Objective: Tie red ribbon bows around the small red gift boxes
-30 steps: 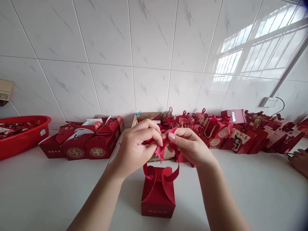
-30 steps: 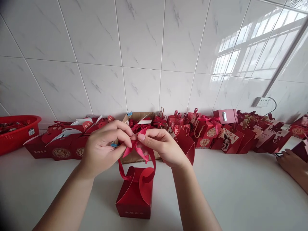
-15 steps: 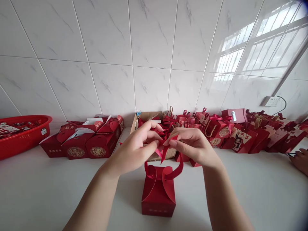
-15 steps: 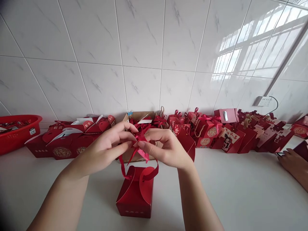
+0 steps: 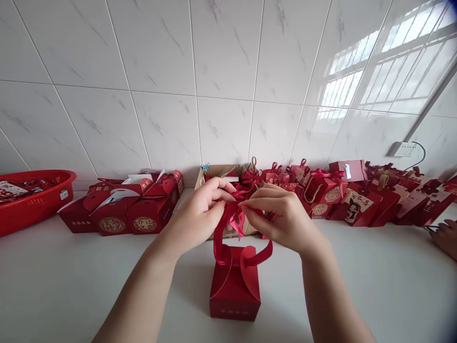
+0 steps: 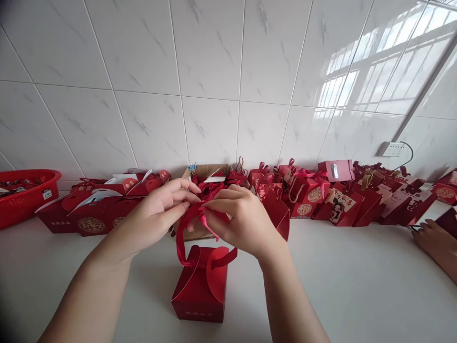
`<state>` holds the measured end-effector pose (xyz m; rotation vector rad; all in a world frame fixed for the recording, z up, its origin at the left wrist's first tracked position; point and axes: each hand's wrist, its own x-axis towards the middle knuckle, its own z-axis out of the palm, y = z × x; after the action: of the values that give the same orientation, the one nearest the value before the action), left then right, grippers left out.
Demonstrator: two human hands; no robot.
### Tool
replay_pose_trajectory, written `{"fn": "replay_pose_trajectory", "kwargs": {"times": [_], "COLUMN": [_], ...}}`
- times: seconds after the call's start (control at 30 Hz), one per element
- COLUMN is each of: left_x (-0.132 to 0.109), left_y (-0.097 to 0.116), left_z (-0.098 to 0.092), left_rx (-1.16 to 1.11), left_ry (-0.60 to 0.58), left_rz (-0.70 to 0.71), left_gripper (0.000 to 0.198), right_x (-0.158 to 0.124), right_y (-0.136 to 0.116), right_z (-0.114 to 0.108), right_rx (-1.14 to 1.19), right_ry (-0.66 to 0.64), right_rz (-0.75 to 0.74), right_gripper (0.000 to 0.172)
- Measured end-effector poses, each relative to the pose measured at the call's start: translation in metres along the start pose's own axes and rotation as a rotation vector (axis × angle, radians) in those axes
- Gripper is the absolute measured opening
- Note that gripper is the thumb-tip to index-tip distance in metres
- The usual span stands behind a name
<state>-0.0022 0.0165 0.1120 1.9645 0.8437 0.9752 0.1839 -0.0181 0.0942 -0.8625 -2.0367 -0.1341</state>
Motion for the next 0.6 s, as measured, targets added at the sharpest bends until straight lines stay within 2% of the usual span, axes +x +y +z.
{"fn": "replay_pose_trajectory", "kwargs": {"times": [0.37, 0.6], "left_x": [0.0021, 0.0017], "left_y": [-0.004, -0.0055], "left_z": [-0.0009, -0.0032], "left_rx": [0.038, 0.062], "left_ry": [0.061, 0.077], "left_rz": [-0.012, 0.02], "left_gripper": [0.018, 0.015], "right_x": [-0.001, -0.0001], "right_y": [0.0025, 0.0023], "right_z": [0.002, 0.0005], "right_rx": [-0.105, -0.011], "right_ry": [-0.008, -0.024], "right_rz": [0.006, 0.025], "right_gripper": [0.018, 0.019]}}
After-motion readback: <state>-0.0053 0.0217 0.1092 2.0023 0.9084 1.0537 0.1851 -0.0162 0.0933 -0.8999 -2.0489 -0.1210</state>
